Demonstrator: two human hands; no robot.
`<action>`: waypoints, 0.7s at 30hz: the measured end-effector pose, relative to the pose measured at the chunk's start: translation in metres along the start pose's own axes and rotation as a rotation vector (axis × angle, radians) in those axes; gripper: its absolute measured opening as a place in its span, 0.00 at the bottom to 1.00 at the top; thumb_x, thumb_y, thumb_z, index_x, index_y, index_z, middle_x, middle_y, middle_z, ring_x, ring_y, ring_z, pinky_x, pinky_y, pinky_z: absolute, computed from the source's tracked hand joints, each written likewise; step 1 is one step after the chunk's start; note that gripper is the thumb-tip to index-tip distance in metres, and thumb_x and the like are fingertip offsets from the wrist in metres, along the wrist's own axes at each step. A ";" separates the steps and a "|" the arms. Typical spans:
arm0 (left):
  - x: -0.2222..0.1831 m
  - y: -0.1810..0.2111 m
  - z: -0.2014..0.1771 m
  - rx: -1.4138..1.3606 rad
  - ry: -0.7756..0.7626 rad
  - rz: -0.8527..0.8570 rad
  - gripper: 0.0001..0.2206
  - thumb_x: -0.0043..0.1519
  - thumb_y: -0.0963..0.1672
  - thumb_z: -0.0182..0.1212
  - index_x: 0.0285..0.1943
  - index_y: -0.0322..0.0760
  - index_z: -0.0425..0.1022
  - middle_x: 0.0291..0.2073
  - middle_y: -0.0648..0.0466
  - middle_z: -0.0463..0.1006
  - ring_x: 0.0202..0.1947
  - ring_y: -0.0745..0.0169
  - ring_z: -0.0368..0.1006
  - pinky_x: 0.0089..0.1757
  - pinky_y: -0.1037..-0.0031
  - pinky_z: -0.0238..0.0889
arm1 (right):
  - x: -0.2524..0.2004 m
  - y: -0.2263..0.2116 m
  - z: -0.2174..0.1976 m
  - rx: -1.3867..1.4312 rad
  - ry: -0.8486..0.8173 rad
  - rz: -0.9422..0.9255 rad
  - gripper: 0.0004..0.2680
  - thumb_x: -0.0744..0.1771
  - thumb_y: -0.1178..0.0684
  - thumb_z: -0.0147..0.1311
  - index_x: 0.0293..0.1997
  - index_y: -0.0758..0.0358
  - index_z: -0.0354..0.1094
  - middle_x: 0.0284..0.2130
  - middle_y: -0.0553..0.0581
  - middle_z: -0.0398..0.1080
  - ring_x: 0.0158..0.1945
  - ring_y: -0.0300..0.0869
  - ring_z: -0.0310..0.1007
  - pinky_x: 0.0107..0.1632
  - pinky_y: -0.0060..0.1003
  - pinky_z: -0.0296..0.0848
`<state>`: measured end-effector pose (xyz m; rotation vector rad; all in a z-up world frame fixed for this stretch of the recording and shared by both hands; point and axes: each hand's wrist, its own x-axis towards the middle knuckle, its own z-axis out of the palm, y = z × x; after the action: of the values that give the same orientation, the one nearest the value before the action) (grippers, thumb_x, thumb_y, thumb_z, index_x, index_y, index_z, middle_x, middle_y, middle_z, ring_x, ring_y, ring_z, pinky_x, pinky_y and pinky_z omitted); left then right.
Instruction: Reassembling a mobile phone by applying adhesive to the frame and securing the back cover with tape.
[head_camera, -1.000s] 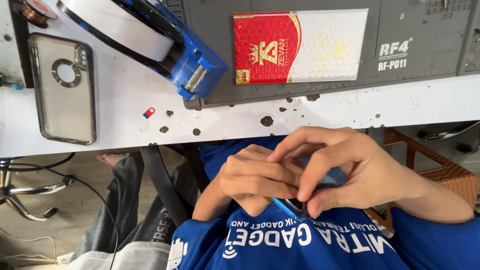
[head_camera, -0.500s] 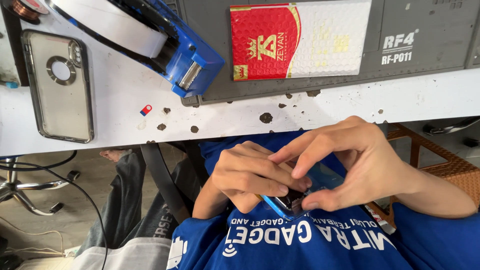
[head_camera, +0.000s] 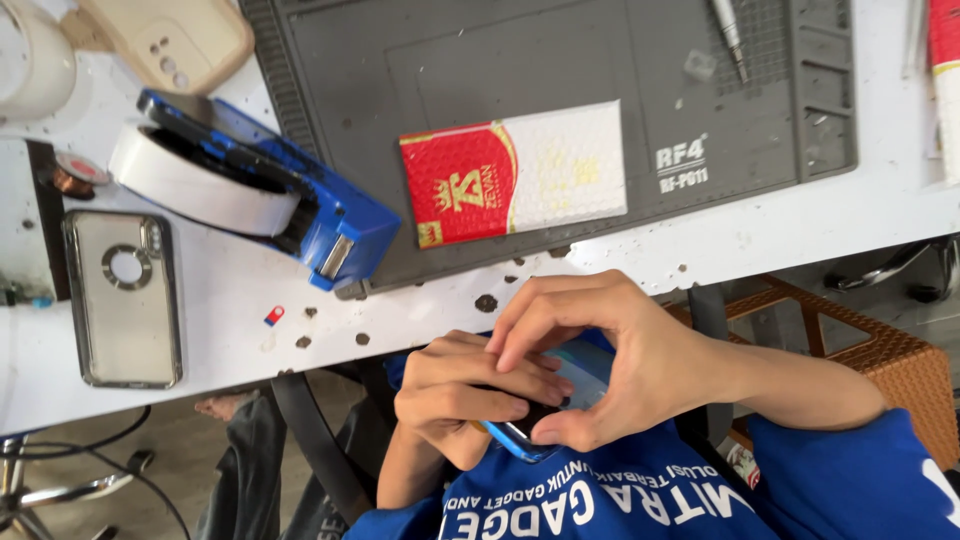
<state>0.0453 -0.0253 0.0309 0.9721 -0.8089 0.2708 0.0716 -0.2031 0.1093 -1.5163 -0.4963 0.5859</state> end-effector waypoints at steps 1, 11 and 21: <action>0.004 -0.001 0.001 -0.007 0.018 0.015 0.09 0.71 0.39 0.47 0.37 0.28 0.68 0.30 0.34 0.80 0.26 0.40 0.83 0.33 0.60 0.83 | 0.001 -0.002 -0.001 -0.021 0.006 -0.015 0.14 0.58 0.54 0.70 0.44 0.58 0.72 0.44 0.58 0.75 0.45 0.42 0.79 0.46 0.30 0.83; 0.017 -0.003 0.007 -0.039 0.057 -0.049 0.04 0.66 0.35 0.52 0.39 0.30 0.68 0.30 0.35 0.80 0.26 0.41 0.83 0.33 0.58 0.84 | 0.004 -0.003 -0.013 -0.047 0.011 0.069 0.15 0.56 0.54 0.71 0.43 0.49 0.73 0.42 0.51 0.74 0.46 0.38 0.76 0.41 0.29 0.79; 0.017 0.009 -0.001 -0.300 0.256 -0.097 0.03 0.67 0.37 0.56 0.42 0.28 0.68 0.30 0.36 0.78 0.28 0.34 0.80 0.30 0.51 0.82 | 0.044 -0.009 -0.119 -0.610 0.360 -0.361 0.03 0.69 0.65 0.59 0.44 0.64 0.72 0.44 0.59 0.76 0.47 0.46 0.78 0.53 0.38 0.77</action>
<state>0.0527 -0.0212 0.0487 0.6751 -0.5470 0.1792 0.1819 -0.2664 0.1145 -1.9904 -0.6816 -0.1453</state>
